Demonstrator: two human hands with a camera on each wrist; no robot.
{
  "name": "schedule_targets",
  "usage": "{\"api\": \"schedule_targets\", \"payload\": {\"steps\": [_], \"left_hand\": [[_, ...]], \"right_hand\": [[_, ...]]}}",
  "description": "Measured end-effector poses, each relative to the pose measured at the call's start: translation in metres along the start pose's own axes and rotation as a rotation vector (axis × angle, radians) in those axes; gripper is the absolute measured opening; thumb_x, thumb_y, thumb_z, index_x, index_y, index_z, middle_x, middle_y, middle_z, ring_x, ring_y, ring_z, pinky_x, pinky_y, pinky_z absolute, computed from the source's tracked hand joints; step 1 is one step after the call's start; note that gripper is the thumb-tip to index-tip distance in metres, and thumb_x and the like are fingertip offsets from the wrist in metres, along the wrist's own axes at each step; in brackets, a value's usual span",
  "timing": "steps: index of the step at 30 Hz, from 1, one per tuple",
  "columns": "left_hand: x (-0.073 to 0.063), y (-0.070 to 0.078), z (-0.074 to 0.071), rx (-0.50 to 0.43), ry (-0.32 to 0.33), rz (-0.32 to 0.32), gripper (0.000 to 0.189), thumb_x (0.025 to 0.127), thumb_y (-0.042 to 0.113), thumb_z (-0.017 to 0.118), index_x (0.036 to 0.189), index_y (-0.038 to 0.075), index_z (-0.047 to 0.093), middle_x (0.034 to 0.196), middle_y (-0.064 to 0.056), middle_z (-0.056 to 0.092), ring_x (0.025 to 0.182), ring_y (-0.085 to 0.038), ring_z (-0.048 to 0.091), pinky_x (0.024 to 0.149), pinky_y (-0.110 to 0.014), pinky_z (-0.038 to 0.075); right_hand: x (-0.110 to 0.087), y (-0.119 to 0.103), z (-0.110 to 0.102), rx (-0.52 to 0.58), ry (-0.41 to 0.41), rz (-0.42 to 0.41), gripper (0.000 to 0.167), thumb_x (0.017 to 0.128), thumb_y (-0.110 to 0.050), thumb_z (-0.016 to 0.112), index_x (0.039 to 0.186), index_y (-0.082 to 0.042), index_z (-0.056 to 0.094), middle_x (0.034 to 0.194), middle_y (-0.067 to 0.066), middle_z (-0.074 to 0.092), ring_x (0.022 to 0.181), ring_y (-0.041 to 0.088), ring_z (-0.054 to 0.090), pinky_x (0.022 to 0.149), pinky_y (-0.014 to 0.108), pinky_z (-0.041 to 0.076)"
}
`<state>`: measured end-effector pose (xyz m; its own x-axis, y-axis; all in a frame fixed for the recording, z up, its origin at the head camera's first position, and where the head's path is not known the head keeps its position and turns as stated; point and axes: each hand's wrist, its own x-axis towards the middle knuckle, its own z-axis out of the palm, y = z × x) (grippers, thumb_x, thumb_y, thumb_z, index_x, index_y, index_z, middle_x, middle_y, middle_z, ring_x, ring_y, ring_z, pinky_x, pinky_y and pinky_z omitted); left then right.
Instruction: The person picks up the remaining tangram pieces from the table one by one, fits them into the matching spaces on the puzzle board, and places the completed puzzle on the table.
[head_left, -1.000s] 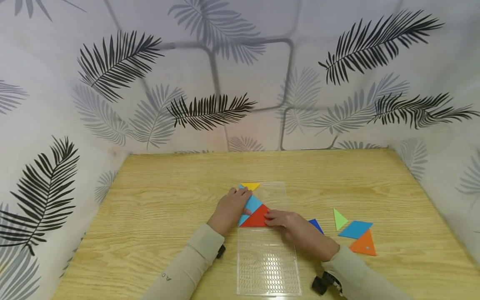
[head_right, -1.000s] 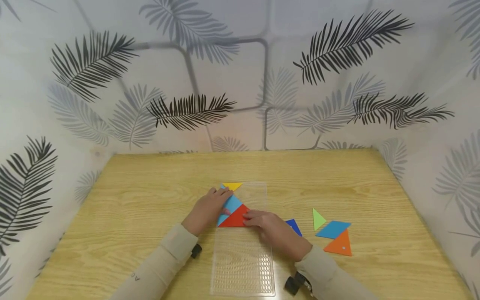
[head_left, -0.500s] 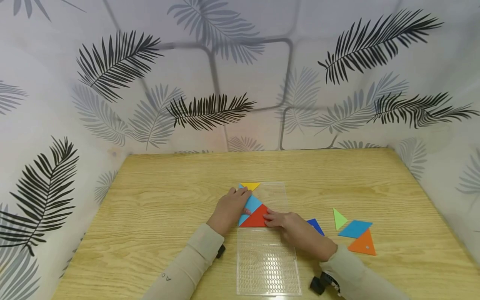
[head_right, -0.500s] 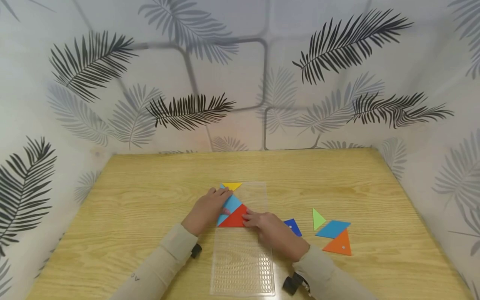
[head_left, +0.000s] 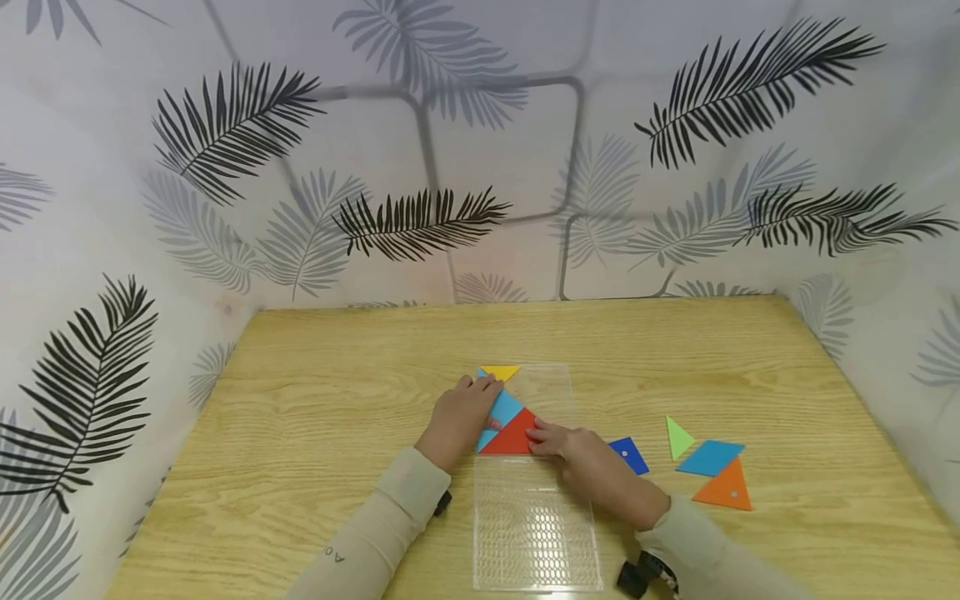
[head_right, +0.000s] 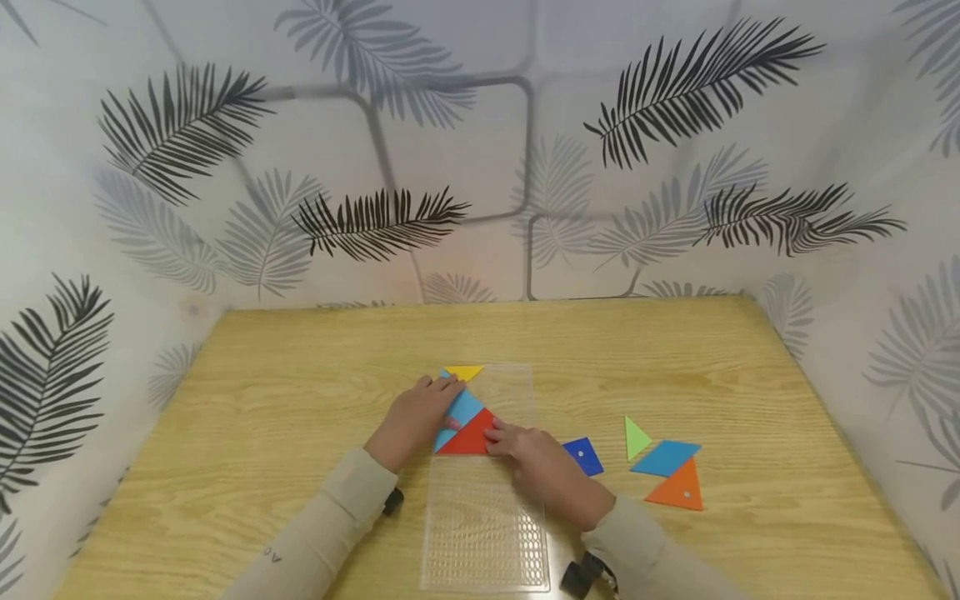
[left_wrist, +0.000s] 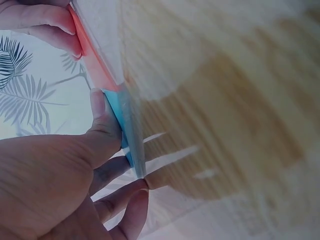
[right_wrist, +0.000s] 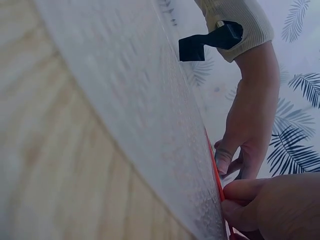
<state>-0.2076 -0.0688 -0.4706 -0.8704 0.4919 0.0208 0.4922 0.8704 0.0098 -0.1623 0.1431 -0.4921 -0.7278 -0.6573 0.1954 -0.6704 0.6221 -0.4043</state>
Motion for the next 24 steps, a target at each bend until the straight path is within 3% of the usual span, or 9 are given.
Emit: {"api": "schedule_targets", "payload": {"steps": [6, 10, 14, 24], "left_hand": [[0.001, 0.0, 0.002, 0.018, 0.004, -0.002, 0.063, 0.081, 0.044, 0.058, 0.134, 0.011, 0.049, 0.135, -0.004, 0.049, 0.107, -0.024, 0.051, 0.075, -0.031, 0.052], [0.002, 0.0, 0.002, 0.015, -0.008, 0.002, 0.064, 0.081, 0.045, 0.057, 0.135, 0.011, 0.048, 0.136, -0.004, 0.048, 0.107, -0.024, 0.05, 0.074, -0.031, 0.052], [0.005, -0.001, 0.001, -0.003, -0.044, 0.002, 0.066, 0.08, 0.046, 0.059, 0.136, 0.013, 0.048, 0.136, -0.003, 0.047, 0.11, -0.024, 0.049, 0.076, -0.032, 0.052], [0.012, -0.003, -0.009, -0.07, -0.103, 0.001, 0.066, 0.073, 0.047, 0.069, 0.128, 0.013, 0.056, 0.129, -0.003, 0.053, 0.106, -0.023, 0.051, 0.083, -0.032, 0.049]], "right_hand": [[0.001, -0.004, 0.0, -0.087, 0.017, -0.018, 0.05, 0.069, 0.024, 0.053, 0.107, -0.004, 0.071, 0.118, 0.008, 0.062, 0.115, 0.025, 0.053, 0.105, 0.05, 0.027], [0.001, -0.005, -0.001, -0.087, 0.011, 0.008, 0.044, 0.074, 0.021, 0.055, 0.106, -0.004, 0.071, 0.119, 0.009, 0.062, 0.115, 0.03, 0.054, 0.098, 0.045, 0.038], [0.0, -0.005, -0.003, -0.066, -0.005, 0.039, 0.032, 0.083, 0.011, 0.058, 0.106, -0.007, 0.072, 0.121, 0.006, 0.061, 0.114, 0.025, 0.055, 0.091, 0.038, 0.046], [0.004, -0.009, -0.01, -0.084, -0.075, 0.032, 0.02, 0.091, -0.008, 0.059, 0.106, -0.009, 0.072, 0.122, 0.008, 0.06, 0.118, 0.024, 0.051, 0.093, 0.036, 0.044]]}}
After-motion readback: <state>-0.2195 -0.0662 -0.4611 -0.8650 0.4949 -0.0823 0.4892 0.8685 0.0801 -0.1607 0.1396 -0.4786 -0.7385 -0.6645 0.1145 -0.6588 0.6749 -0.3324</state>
